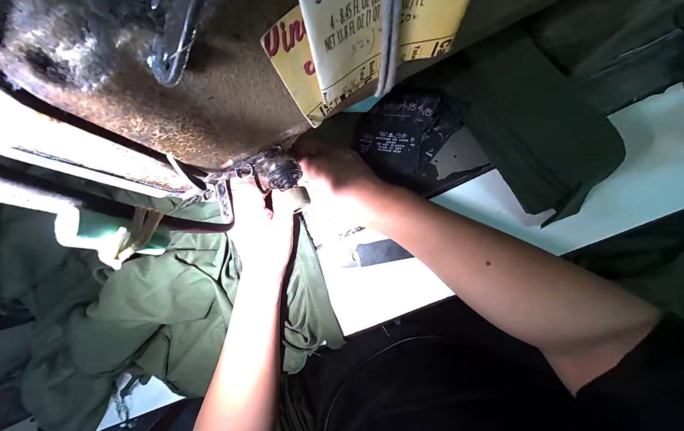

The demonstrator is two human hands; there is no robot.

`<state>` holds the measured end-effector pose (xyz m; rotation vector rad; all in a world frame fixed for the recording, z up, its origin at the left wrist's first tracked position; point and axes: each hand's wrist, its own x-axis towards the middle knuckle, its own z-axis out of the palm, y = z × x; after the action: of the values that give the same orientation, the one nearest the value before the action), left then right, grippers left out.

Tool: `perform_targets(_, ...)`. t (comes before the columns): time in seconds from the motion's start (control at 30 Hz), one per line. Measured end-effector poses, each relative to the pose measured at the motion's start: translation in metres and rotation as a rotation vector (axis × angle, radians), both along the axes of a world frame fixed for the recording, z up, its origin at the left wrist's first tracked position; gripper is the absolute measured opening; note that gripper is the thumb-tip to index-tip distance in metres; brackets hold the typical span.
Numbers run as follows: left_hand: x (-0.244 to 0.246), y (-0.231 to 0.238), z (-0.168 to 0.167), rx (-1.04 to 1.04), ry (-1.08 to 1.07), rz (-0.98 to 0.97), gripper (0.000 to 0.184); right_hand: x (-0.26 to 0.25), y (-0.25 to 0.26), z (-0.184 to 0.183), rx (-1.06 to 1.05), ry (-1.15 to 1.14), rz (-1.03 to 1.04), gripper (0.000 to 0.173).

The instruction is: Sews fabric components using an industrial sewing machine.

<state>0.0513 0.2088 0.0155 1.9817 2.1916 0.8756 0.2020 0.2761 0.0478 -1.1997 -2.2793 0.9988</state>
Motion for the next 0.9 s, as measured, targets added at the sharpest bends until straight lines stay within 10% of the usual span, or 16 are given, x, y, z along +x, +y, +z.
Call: perform_targets(0.9, 0.000, -0.001, 0.000, 0.008, -0.037, -0.039, 0.026, -0.004, -0.002, -0.004, 0.105, 0.080, -0.016, 0.022)
